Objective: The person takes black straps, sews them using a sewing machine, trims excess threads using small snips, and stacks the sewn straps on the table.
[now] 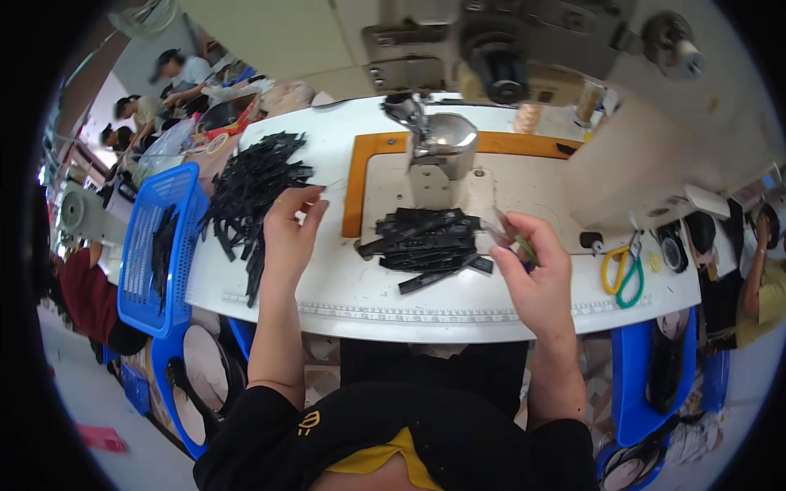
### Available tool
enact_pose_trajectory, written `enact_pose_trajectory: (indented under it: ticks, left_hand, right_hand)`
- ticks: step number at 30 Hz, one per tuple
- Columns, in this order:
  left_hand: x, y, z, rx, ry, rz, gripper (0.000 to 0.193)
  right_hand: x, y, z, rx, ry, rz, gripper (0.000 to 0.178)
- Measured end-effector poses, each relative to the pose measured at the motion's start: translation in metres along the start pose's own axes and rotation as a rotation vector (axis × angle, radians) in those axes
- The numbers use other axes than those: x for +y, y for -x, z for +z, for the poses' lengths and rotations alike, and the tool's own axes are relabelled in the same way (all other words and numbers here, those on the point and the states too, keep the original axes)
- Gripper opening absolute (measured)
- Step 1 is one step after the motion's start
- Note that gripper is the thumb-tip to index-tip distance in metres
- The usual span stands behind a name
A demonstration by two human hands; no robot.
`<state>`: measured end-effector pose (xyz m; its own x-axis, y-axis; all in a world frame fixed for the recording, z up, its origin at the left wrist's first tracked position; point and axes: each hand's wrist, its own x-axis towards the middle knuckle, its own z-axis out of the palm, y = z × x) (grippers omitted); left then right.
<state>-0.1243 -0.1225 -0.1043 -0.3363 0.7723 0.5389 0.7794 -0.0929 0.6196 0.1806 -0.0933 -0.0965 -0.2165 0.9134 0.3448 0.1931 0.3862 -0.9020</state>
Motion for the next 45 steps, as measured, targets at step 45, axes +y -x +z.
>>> enact_pose_trajectory:
  ticks: [45]
  left_hand:
    - [-0.035,0.023,-0.116,-0.454,1.336,-0.296,0.015]
  right_hand:
    - [-0.116,0.009,0.212,-0.272,0.059,-0.155,0.018]
